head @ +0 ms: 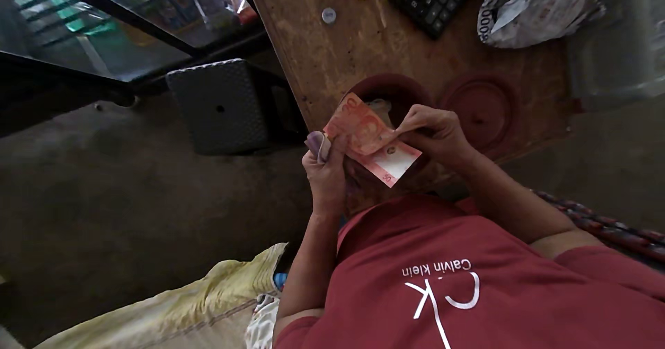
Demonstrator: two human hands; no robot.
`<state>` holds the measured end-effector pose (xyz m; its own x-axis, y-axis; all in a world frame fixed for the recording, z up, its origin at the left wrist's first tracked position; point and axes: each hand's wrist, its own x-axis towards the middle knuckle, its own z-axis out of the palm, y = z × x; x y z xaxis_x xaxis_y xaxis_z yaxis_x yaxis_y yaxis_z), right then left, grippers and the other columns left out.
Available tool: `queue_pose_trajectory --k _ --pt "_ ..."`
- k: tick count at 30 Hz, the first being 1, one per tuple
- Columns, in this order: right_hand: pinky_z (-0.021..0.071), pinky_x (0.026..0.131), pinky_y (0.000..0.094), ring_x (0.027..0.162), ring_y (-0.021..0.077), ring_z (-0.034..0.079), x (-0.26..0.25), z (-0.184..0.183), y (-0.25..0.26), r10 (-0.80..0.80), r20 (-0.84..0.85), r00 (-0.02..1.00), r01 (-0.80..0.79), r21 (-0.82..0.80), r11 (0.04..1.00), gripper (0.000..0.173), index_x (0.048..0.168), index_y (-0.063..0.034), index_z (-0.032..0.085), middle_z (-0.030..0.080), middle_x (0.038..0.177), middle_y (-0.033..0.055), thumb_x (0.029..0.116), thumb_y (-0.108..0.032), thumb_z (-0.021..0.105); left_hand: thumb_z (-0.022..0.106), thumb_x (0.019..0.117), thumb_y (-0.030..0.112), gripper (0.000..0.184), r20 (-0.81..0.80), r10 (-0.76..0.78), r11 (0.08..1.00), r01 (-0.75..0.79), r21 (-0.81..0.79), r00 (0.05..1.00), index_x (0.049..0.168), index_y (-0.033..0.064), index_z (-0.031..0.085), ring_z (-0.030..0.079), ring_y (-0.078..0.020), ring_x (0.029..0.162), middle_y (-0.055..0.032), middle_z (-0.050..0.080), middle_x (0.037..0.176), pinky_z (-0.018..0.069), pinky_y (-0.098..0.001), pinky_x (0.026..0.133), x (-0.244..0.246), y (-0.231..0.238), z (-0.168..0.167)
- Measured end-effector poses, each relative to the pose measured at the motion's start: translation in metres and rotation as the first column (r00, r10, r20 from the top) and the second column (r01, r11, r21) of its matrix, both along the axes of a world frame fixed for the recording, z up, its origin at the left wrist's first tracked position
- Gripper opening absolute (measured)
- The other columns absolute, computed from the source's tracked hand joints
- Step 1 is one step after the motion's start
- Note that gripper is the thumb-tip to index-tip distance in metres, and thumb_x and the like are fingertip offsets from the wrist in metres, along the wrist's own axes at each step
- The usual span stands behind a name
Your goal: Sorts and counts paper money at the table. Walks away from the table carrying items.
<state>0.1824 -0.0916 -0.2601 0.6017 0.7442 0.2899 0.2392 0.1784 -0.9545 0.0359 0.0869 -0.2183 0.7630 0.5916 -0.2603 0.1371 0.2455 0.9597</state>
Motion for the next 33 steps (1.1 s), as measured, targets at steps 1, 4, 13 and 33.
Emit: queue_pose_trajectory --k 1,4,13,33 --pt "0.0553 0.081 0.0177 0.087 0.0030 0.064 0.000 0.000 -0.001 0.004 0.009 1.000 -0.004 -0.012 1.000 0.010 0.100 0.0069 0.072 0.067 0.095 0.0066 0.0942 0.001 0.067 0.063 0.1028 0.027 0.018 0.006 -0.002 1.000 0.002 -0.006 1.000 0.087 0.0181 0.064 0.050 -0.0049 0.039 0.0036 0.056 0.055 0.0467 -0.0202 0.037 0.000 0.000 0.000" --pt "0.0554 0.081 0.0181 0.088 0.0046 0.064 -0.001 0.001 -0.003 0.009 0.022 1.000 -0.008 -0.038 0.999 0.011 0.100 0.0074 0.072 0.067 0.094 0.0083 0.0940 0.000 0.067 0.063 0.1031 0.026 0.019 0.010 -0.012 1.000 0.013 -0.020 1.000 0.087 0.0177 0.063 0.051 -0.0053 0.039 0.0031 0.056 0.054 0.0465 -0.0197 0.037 0.001 0.001 0.000" --pt "0.0536 0.080 0.0169 0.087 0.0044 0.062 0.000 0.005 -0.004 0.052 0.051 0.997 -0.048 -0.061 0.997 0.012 0.101 0.0058 0.073 0.065 0.093 0.0079 0.0947 -0.001 0.067 0.064 0.1022 0.024 0.017 0.045 0.002 1.000 0.000 -0.027 0.999 0.087 0.0172 0.064 0.051 -0.0040 0.040 0.0031 0.058 0.055 0.0468 -0.0180 0.038 0.000 0.003 -0.002" --pt "0.0539 0.076 0.0173 0.084 0.0063 0.062 -0.002 0.011 -0.011 0.094 0.134 0.987 -0.078 -0.119 0.990 0.017 0.106 0.0055 0.074 0.065 0.093 0.0108 0.0935 0.002 0.064 0.063 0.1030 0.021 0.016 0.053 0.028 0.999 -0.026 -0.041 0.998 0.087 0.0161 0.063 0.051 -0.0035 0.040 0.0031 0.057 0.055 0.0467 -0.0175 0.040 -0.005 -0.001 0.001"
